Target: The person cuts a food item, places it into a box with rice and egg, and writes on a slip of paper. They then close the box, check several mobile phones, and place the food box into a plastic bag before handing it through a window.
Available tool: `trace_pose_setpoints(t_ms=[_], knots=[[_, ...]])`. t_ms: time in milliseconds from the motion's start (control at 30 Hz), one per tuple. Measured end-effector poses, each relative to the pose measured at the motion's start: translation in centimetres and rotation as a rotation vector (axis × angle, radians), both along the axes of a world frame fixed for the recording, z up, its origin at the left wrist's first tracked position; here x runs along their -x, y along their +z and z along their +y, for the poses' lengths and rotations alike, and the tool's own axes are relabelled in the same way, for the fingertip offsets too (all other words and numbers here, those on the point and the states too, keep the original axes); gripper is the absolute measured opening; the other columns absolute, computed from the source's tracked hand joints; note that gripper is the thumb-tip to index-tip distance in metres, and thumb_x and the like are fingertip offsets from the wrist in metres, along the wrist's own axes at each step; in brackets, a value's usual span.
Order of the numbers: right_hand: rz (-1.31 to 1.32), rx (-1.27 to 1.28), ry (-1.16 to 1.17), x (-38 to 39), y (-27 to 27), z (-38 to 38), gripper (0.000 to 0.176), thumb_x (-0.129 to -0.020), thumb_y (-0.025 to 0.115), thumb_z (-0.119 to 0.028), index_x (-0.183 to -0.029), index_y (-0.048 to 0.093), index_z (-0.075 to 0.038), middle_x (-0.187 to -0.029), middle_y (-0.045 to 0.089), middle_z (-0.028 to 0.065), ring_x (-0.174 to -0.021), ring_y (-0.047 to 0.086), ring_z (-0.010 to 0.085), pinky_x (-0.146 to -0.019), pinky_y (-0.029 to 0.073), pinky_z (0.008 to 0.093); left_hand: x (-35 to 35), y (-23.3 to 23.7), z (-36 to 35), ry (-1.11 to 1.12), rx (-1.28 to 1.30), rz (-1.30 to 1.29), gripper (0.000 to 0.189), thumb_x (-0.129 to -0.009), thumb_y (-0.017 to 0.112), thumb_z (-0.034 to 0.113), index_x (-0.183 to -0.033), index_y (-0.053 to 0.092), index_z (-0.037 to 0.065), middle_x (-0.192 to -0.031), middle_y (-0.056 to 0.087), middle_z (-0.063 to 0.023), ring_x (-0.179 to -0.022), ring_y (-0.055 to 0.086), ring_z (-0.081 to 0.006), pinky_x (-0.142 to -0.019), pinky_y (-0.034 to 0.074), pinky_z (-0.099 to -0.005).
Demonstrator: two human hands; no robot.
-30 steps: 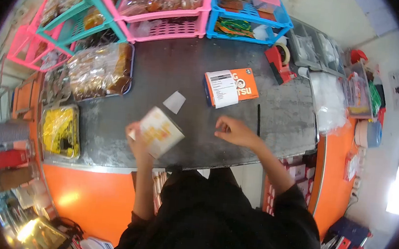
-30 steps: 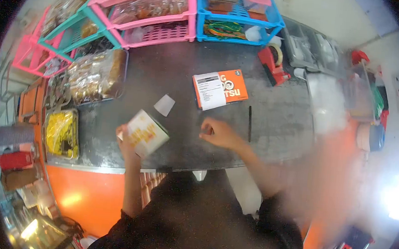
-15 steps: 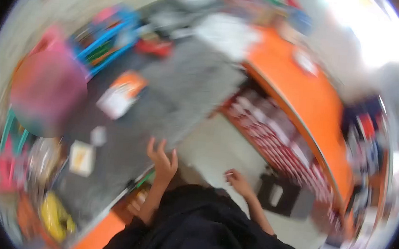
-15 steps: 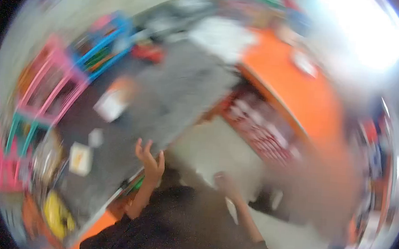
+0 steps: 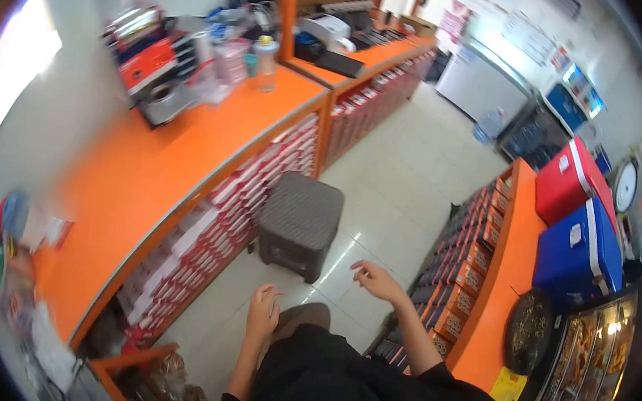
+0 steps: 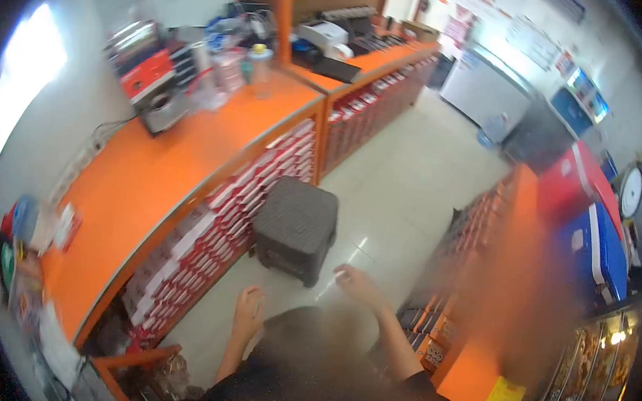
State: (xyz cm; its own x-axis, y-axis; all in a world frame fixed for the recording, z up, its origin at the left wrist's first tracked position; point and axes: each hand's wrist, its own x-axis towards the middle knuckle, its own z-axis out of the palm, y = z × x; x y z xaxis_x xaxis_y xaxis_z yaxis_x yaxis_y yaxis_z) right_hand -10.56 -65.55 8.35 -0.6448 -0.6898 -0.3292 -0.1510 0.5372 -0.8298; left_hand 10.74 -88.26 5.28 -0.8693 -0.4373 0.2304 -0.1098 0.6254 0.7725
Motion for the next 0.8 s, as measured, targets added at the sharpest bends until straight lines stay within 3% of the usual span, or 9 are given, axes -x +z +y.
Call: trace_pose_setpoints(t_ms=[233, 333, 400, 533, 600, 667, 733, 767, 800], knots=[[0.033, 0.035, -0.260, 24.0, 5.6, 9.6, 0.027, -0.089, 0.052, -0.018, -0.112, 0.054, -0.005, -0.086, 0.059, 0.0069, -0.075, 0.056, 0.0120, -0.068, 0.046, 0.0263, 24.7, -4.8, 1.0, -0.334, -0.014, -0.144, 0.023, -0.078, 0.054, 0.004, -0.100, 0.059, 0.008, -0.113, 0.052, -0.0119, -0.106, 0.050, -0.0319, -0.091, 0.041, -0.0406], [0.235, -0.156, -0.448, 35.1, 4.7, 15.1, 0.027, -0.088, 0.053, -0.017, -0.111, 0.054, -0.004, -0.084, 0.059, 0.0059, -0.074, 0.056, 0.0122, -0.067, 0.045, 0.0257, 37.7, -6.6, 1.8, -0.380, -0.022, -0.186, 0.022, -0.079, 0.053, 0.006, -0.100, 0.058, 0.008, -0.110, 0.053, -0.0111, -0.103, 0.051, -0.0331, -0.090, 0.042, -0.0409], [0.460, -0.221, -0.498, 42.5, -1.0, 20.9, 0.028, -0.086, 0.055, -0.018, -0.109, 0.054, -0.004, -0.081, 0.058, 0.0070, -0.072, 0.055, 0.0146, -0.066, 0.045, 0.0268, 46.4, -6.8, 2.7, -0.450, -0.068, -0.214, 0.021, -0.080, 0.052, 0.007, -0.100, 0.058, 0.008, -0.107, 0.054, -0.0122, -0.103, 0.051, -0.0336, -0.089, 0.042, -0.0409], [0.408, -0.533, -0.622, 50.6, -3.5, 22.7, 0.029, -0.082, 0.057, -0.020, -0.105, 0.057, -0.003, -0.086, 0.063, 0.0129, -0.078, 0.060, 0.0211, -0.071, 0.047, 0.0317, 62.6, -1.8, 1.7, -0.519, -0.052, -0.130, 0.022, -0.080, 0.053, 0.007, -0.102, 0.059, 0.008, -0.099, 0.057, -0.0144, -0.093, 0.055, -0.0346, -0.082, 0.045, -0.0406], [0.261, -0.402, -0.667, 54.3, -6.2, 21.8, 0.029, -0.082, 0.056, -0.019, -0.104, 0.057, -0.001, -0.088, 0.065, 0.0142, -0.082, 0.062, 0.0215, -0.073, 0.048, 0.0323, 68.9, -1.2, -0.7, -0.364, -0.120, -0.086, 0.021, -0.082, 0.053, 0.009, -0.102, 0.059, 0.006, -0.098, 0.058, -0.0142, -0.092, 0.056, -0.0327, -0.081, 0.045, -0.0392], [0.076, -0.349, -0.712, 58.1, -5.2, 17.5, 0.027, -0.081, 0.053, -0.019, -0.102, 0.058, -0.003, -0.087, 0.064, 0.0181, -0.071, 0.064, 0.0261, -0.066, 0.049, 0.0355, 76.5, -0.7, -4.5, -0.101, -0.273, 0.011, 0.021, -0.087, 0.053, 0.014, -0.104, 0.059, 0.003, -0.097, 0.060, -0.0136, -0.091, 0.057, -0.0273, -0.080, 0.045, -0.0354], [-0.105, -0.089, -0.723, 63.1, -11.7, 15.9, 0.024, -0.081, 0.054, -0.011, -0.103, 0.059, -0.003, -0.084, 0.065, 0.0141, -0.066, 0.063, 0.0187, -0.063, 0.050, 0.0305, 84.8, 1.0, -9.9, 0.067, -0.232, 0.105, 0.028, -0.091, 0.051, 0.018, -0.109, 0.058, -0.003, -0.101, 0.061, -0.0118, -0.094, 0.057, -0.0178, -0.082, 0.045, -0.0289], [-0.094, -0.046, -0.697, 66.4, -12.2, 13.4, 0.021, -0.084, 0.052, -0.009, -0.102, 0.059, -0.002, -0.083, 0.064, 0.0108, -0.069, 0.062, 0.0158, -0.064, 0.050, 0.0290, 89.4, -0.1, -13.3, 0.126, -0.634, 0.186, 0.033, -0.091, 0.052, 0.018, -0.113, 0.055, -0.006, -0.107, 0.060, -0.0126, -0.099, 0.056, -0.0176, -0.088, 0.042, -0.0282], [-0.084, -0.008, -0.670, 69.9, -12.0, 10.2, 0.018, -0.087, 0.050, -0.007, -0.102, 0.058, 0.000, -0.081, 0.063, 0.0074, -0.072, 0.061, 0.0129, -0.064, 0.050, 0.0274, 94.0, 1.1, -15.8, 0.180, -0.583, 0.263, 0.035, -0.091, 0.052, 0.018, -0.114, 0.054, -0.007, -0.108, 0.060, -0.0122, -0.101, 0.055, -0.0177, -0.090, 0.041, -0.0285]])
